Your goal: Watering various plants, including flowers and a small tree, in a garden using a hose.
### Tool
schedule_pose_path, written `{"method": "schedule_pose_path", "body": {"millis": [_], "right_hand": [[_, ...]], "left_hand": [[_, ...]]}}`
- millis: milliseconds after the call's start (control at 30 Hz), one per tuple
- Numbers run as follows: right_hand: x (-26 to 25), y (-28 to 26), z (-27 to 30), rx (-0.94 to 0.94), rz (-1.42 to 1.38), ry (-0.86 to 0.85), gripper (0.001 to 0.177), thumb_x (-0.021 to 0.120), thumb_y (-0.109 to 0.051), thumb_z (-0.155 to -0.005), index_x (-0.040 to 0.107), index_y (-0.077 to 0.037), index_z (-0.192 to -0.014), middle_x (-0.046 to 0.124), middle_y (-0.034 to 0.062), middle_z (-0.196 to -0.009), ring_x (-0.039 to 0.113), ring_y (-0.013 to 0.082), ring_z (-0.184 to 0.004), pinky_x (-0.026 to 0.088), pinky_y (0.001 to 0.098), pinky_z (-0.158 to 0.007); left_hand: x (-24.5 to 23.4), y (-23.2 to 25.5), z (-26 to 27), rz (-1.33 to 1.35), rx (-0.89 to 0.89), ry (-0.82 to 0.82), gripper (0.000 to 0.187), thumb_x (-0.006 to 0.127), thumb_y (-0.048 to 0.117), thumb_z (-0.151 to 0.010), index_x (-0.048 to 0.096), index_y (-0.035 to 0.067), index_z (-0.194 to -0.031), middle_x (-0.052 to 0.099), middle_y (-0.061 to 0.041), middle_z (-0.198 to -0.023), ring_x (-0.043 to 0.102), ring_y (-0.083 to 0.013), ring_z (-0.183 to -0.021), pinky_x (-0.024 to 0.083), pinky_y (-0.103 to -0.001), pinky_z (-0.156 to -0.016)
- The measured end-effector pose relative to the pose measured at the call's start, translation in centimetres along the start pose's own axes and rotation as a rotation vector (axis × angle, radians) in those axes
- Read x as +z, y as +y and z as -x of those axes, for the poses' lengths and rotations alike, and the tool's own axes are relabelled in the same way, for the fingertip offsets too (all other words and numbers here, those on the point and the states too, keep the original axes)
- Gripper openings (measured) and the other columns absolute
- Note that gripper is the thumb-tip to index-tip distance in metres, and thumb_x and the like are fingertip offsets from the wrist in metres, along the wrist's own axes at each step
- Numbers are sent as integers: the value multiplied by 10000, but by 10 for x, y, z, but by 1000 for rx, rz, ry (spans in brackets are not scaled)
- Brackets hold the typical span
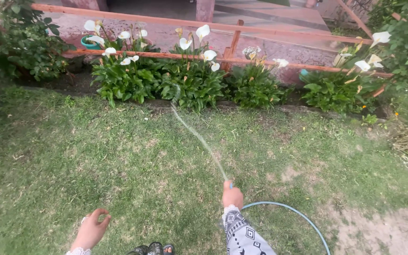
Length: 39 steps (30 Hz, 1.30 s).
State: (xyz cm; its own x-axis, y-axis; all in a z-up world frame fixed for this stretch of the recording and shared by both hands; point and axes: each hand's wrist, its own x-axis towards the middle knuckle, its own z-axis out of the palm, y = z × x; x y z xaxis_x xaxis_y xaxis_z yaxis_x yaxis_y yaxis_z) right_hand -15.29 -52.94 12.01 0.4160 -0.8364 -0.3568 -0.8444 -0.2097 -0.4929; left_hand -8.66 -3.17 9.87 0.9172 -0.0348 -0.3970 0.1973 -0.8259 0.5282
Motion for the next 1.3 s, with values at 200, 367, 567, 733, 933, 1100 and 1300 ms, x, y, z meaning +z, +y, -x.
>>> {"method": "schedule_pose_path", "body": {"millis": [200,367,567,733,933,1100,1300], "right_hand": [[-9,10,6,-48,57,14,825,344,-674,-959,803,9,-908,748,282,-904,719,442,-877,544,528,-789],[-28,27,-9,49,-6,42,786,361,-680,-919,797,-28,-977,742,256,-1024,704,448,-971,527,542,-851],[-49,68,-24,144,2,33,849,322,-702,-971,803,-4,-1032,761,269,-1070,731,431,-1003,537,546,-900],[-54,120,-38,162,45,66,847,371,-727,-907,772,-11,-1119,708,270,-1162,667,441,-1113,496,549,-968],[-65,146,-30,223,34,79,881,342,-731,-933,766,18,-1124,710,297,-1163,675,447,-1121,504,552,-973],[-83,148,-25,296,-58,111,904,335,-726,-944,773,55,-1070,719,315,-1125,696,450,-1075,506,557,-940],[-89,166,-38,349,-73,183,915,299,-709,-976,756,78,-1073,712,347,-1110,684,480,-1062,501,566,-933]], "left_hand": [[12,-1,-9,-1,44,24,412,700,323,-920,655,142,-1287,744,-121,-902,615,-147,-536,572,-340,-676],[-1,19,4,19,7,-11,396,691,311,-940,652,144,-1297,720,-144,-901,563,-134,-515,555,-335,-642],[-9,18,8,34,-1,37,363,663,283,-961,665,122,-1286,694,-143,-992,508,-112,-480,545,-321,-559],[-12,24,9,44,14,71,354,649,262,-961,670,103,-1277,687,-132,-1016,493,-101,-472,550,-320,-521],[-13,43,10,14,20,40,346,653,265,-972,676,119,-1285,703,-134,-996,511,-114,-506,559,-326,-576],[-20,66,17,82,92,97,317,678,235,-948,696,121,-1242,660,-150,-1124,651,-173,-619,580,-374,-688],[-10,58,8,84,138,92,321,684,250,-939,694,119,-1232,659,-158,-1122,661,-162,-636,576,-374,-710]]}}
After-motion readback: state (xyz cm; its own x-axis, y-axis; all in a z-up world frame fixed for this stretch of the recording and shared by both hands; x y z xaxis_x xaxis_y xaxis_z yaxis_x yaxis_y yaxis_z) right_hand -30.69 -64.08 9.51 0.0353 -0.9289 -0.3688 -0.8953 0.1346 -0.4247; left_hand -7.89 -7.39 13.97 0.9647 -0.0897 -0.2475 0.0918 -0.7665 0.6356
